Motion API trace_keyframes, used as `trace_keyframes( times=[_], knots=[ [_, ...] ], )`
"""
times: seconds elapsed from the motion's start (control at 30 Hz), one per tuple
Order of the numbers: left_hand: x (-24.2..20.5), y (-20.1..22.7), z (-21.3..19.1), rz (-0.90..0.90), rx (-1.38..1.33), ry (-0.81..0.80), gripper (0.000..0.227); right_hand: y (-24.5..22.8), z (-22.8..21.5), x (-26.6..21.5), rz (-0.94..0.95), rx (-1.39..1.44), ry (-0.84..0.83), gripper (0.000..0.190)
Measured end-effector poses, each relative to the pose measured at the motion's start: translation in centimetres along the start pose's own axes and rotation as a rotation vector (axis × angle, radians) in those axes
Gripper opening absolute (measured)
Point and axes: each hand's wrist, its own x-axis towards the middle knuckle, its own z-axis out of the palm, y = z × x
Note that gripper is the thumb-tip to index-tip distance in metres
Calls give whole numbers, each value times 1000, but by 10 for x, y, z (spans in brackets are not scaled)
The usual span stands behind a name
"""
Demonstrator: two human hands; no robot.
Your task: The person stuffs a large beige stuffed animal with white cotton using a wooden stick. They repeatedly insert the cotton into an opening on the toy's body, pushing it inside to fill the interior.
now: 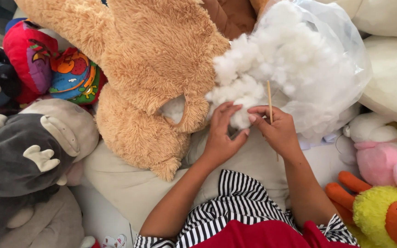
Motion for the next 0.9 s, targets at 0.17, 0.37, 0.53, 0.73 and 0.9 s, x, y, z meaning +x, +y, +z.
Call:
trace_keyframes(
  times=[0.17, 0.37, 0.53, 0.73, 0.9],
  knots=[
    [2, -10, 13, 131, 230, 35, 45, -1, 1, -1, 2, 35, 12, 29],
    [3, -24, 22, 219, 359, 82, 27, -16, 3, -5, -10, -13, 15, 28],
    [5, -30, 26, 229, 334, 120, 21, -16, 5, -7, -40, -166, 36, 25],
    [3, -40, 32, 272, 382, 166, 14, 5, 9, -4, -132, -373, 96, 20],
    [3, -36, 31, 274, 378, 151, 12, -7, 8, -5, -61, -77, 56, 6]
  ],
)
